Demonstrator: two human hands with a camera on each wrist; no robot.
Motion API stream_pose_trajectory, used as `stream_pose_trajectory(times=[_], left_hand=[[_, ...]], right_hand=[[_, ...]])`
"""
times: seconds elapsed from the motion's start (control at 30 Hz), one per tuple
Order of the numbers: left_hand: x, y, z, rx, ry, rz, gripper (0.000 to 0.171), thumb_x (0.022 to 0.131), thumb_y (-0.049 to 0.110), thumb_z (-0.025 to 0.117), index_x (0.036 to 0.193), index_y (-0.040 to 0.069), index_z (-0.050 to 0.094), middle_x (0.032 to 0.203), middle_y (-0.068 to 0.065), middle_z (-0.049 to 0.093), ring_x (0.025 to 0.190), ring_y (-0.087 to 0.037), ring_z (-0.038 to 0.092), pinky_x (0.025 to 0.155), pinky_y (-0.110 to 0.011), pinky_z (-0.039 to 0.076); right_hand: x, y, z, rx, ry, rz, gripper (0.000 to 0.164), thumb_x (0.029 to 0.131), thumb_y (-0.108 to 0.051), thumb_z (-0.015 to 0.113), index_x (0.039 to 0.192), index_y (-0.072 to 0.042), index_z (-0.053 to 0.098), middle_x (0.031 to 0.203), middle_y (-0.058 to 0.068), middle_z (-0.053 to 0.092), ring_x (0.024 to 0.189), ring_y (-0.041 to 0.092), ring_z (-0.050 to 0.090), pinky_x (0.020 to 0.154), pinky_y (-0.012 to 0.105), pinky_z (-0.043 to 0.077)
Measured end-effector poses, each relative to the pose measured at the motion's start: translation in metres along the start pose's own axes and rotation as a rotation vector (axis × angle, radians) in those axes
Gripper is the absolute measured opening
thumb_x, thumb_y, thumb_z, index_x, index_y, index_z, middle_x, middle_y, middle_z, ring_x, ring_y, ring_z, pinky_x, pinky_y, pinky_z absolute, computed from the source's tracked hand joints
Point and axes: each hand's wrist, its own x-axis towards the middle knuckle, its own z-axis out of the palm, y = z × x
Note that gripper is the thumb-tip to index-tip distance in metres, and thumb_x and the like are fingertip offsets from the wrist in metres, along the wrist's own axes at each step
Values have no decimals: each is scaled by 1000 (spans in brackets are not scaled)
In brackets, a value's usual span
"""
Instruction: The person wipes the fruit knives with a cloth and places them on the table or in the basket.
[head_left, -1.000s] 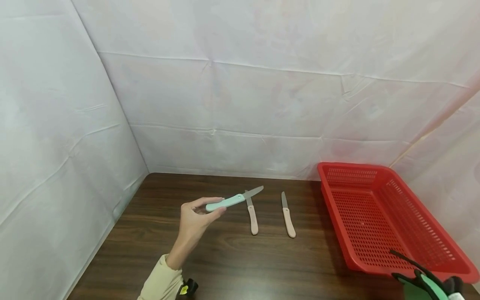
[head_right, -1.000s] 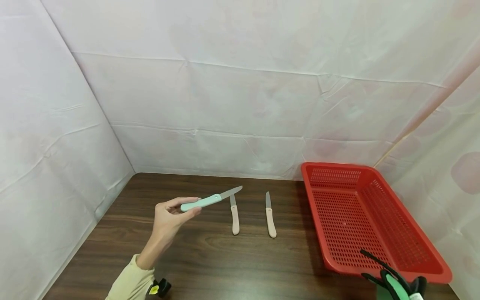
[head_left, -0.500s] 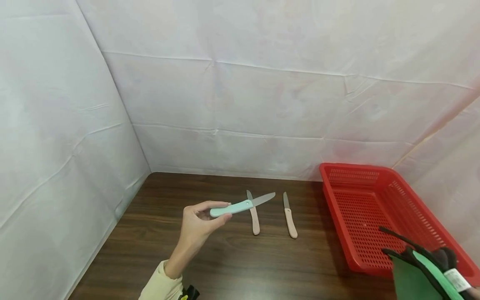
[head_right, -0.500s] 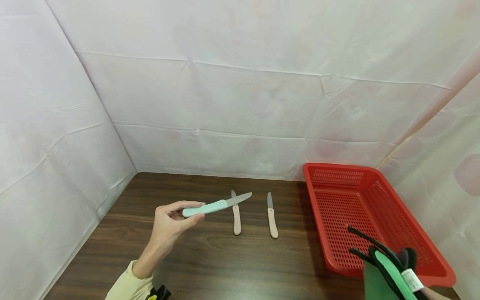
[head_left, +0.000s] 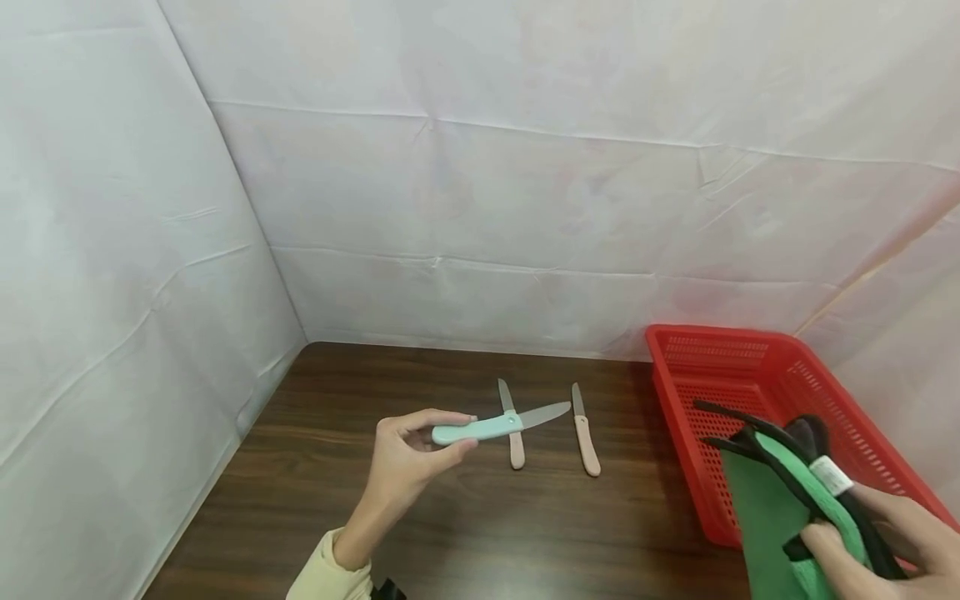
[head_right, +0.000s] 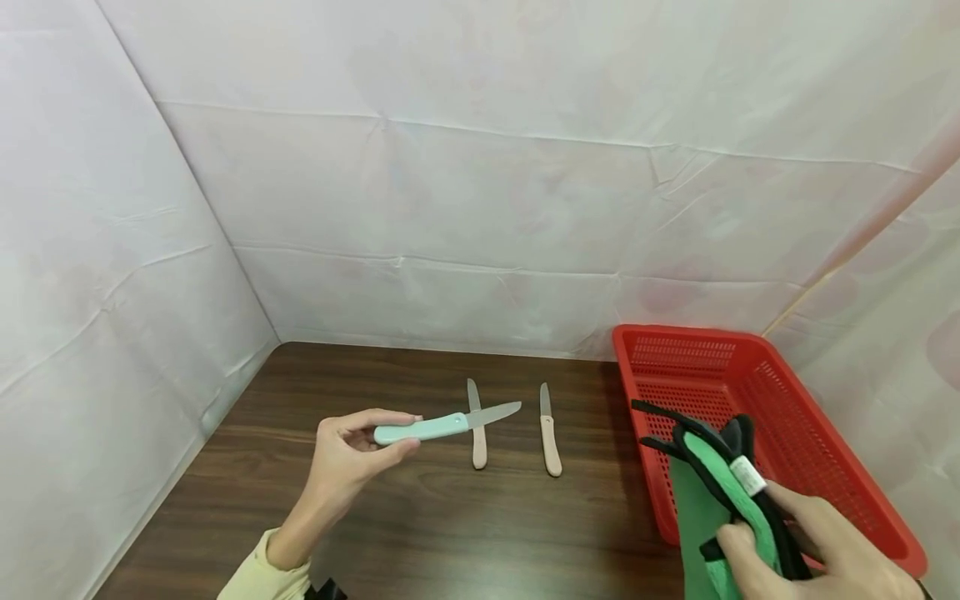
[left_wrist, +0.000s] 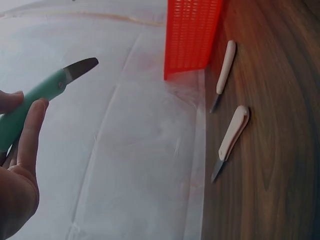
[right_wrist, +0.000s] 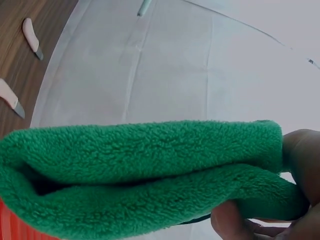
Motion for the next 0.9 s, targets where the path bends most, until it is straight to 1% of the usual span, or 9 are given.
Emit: stream_pose_trajectory(times=[0.03, 0.1, 0.17, 0.27, 0.33, 0.4, 0.57, 0.77, 0.9], left_hand=[[0, 1, 1, -6, -3, 4, 26, 67, 6, 75, 91, 3, 67, 87, -11, 65, 60, -15, 59, 51, -28, 51], [-1, 7, 3, -16, -11, 8, 26, 67, 4, 74, 91, 1, 67, 87, -12, 65, 58, -13, 57, 49, -27, 50], [-2, 14, 5, -23, -19, 14, 25, 67, 2, 74, 91, 0, 67, 86, -13, 65, 57, -12, 55, 47, -24, 48], [-4, 23, 9, -22, -34, 33, 24, 68, 0, 73, 90, -4, 65, 85, -15, 65, 57, -10, 53, 46, -24, 47], [-6, 26, 11, -24, -46, 50, 24, 68, -1, 72, 90, -5, 65, 84, -16, 65, 57, -10, 53, 44, -23, 46], [-7, 28, 12, -20, -60, 68, 23, 68, -2, 72, 90, -6, 64, 83, -17, 64, 56, -9, 53, 43, -23, 45], [-8, 28, 16, -22, -85, 106, 23, 68, -2, 72, 90, -7, 64, 82, -17, 64, 55, -7, 52, 39, -23, 44], [-10, 29, 18, -26, -102, 99, 23, 68, -2, 72, 89, -6, 65, 86, -17, 65, 56, -9, 55, 40, -25, 46], [-11, 29, 20, -40, -109, 98, 22, 68, -3, 72, 89, -7, 65, 85, -17, 65, 55, -9, 55, 40, -27, 47]], right_hand=[[0, -3, 0, -20, -19, 0, 45, 62, -4, 75, 105, -1, 62, 77, -11, 59, 46, -11, 43, 41, 8, 36], [-1, -17, -1, -80, -78, -14, 46, 65, -13, 76, 106, -1, 61, 79, 5, 62, 44, -3, 45, 39, 10, 36], [-2, -29, 0, -139, -103, -25, 46, 66, -19, 74, 107, -2, 60, 79, 19, 60, 43, 4, 44, 37, 14, 34], [-4, -44, 3, -140, -62, -94, 39, 60, -17, 76, 97, -6, 64, 71, 13, 60, 43, 6, 42, 38, 13, 33], [-5, -52, 5, -111, -33, -170, 35, 57, -13, 76, 91, -8, 66, 70, 10, 60, 45, -1, 41, 39, 10, 33], [-5, -57, 8, -46, -3, -254, 33, 54, -7, 75, 86, -8, 67, 70, 8, 61, 48, -10, 39, 43, 6, 33], [-3, -64, 15, 29, 5, -372, 34, 55, -3, 74, 87, -8, 67, 70, 3, 61, 55, -16, 38, 49, 4, 35], [1, -69, 26, 77, -2, -432, 30, 56, -2, 71, 86, -8, 67, 68, -3, 59, 55, -13, 40, 52, 5, 35], [2, -72, 34, 107, -21, -454, 30, 56, -2, 71, 85, -10, 67, 70, -4, 59, 55, -10, 41, 49, 7, 36]])
